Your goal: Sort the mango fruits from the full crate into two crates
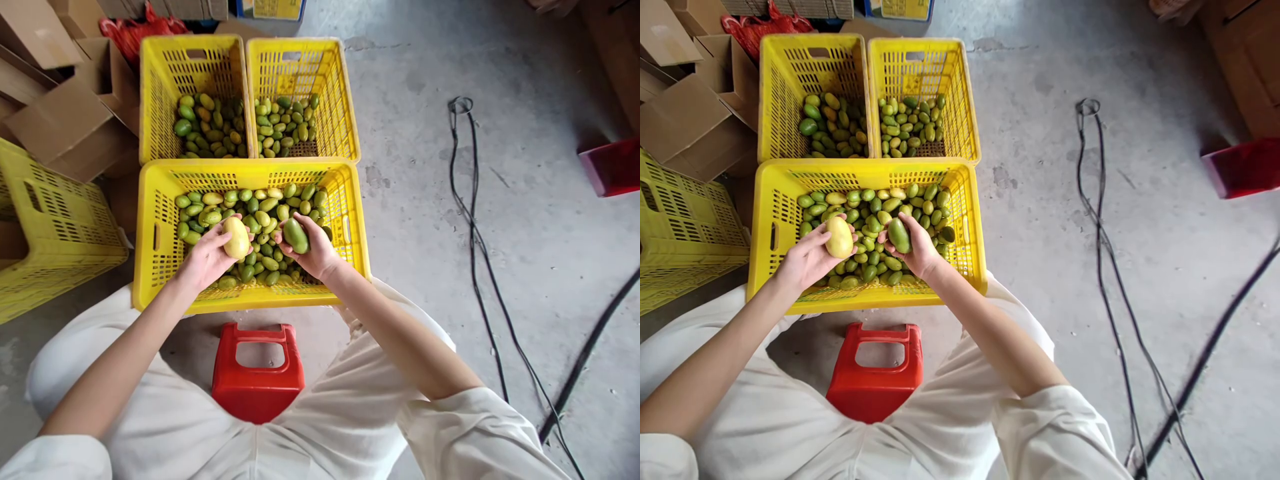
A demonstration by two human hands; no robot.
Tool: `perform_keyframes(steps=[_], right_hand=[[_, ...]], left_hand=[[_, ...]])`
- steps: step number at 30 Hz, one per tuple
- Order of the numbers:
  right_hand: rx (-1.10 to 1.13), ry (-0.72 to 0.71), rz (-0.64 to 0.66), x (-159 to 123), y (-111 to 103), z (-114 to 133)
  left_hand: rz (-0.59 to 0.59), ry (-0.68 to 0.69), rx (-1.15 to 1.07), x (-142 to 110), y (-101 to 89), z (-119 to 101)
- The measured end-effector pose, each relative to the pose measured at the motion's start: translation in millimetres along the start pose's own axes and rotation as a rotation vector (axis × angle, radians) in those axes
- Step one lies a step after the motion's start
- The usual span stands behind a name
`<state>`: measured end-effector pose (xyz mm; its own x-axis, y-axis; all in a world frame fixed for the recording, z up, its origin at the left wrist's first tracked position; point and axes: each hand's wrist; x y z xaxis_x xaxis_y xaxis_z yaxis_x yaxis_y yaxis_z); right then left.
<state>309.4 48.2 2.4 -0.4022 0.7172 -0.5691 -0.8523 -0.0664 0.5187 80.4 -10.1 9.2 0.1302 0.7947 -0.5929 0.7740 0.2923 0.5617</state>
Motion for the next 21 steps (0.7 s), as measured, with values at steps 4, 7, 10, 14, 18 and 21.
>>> perform_keyframes(steps=[4,7,10,14,18,21], right_hand=[[-0.012,0.003,0.029,0.6,-0.4,-0.2],[-0.007,-0.015,0.026,-0.8,2.4,1.3],[0.006,-0.028,0.01,-2.5,5.3,2.4],[0.052,-0.076,-0.032,-2.3,6.0,-0.5],[0.046,-0.102,-0.059,-0.5,5.6,-2.7],[0.044,-0.03,-0.009,0.2,6.3,-0.4]], left_hand=[[-0.002,0.003,0.041,3.8,-6.5,4.9],[0.005,-0.021,0.067,4.3,-8.9,5.1],[0.002,-0.021,0.085,3.5,-7.6,3.6],[-0.002,-0.025,0.098,2.4,-2.4,1.0],[0.031,-0.045,0.125,1.5,1.7,-1.3],[0.036,-0.066,0.143,2.2,2.6,-2.4]])
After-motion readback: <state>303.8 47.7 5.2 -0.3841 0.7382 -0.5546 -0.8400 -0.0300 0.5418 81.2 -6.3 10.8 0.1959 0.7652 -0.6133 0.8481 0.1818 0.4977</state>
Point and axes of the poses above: each hand's wrist, its own x-axis towards the middle knuckle, its own y-axis out of the palm, z = x × y, and after that the axes turned 5 degrees about -y, right-handed
